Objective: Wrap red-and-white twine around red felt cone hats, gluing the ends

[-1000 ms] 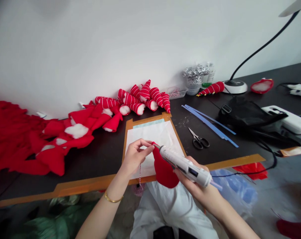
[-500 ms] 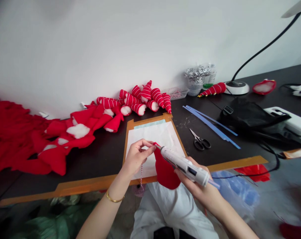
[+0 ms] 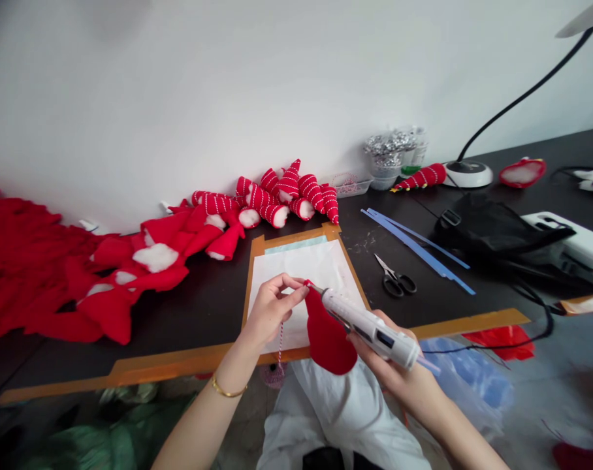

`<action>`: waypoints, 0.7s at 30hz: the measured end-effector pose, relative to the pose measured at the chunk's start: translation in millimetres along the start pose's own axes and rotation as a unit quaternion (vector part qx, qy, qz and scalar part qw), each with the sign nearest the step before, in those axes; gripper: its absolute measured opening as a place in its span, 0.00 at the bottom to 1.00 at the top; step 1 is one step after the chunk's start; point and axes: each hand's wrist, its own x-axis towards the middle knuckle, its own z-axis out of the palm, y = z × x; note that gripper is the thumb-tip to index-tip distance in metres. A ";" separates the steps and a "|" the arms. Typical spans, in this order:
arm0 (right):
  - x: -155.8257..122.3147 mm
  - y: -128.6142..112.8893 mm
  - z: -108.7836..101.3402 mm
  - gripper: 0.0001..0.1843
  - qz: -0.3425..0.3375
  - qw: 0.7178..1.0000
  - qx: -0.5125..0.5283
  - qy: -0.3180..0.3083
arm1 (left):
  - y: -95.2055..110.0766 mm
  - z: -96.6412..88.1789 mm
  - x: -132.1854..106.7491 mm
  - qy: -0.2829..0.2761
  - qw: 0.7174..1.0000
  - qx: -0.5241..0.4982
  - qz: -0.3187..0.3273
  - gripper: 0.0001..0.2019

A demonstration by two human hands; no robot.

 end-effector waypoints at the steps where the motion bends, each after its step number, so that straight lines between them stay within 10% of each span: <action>1: 0.0 -0.2 0.0 0.03 -0.004 1.000 -0.005 0.003 | 0.1 0.3 0.0 0.000 1.000 0.000 -0.002 0.16; 21: 2.3 -1.5 3.1 0.06 -0.003 1.000 -0.007 0.019 | -2.5 0.9 0.9 -0.006 1.000 -0.013 -0.003 0.16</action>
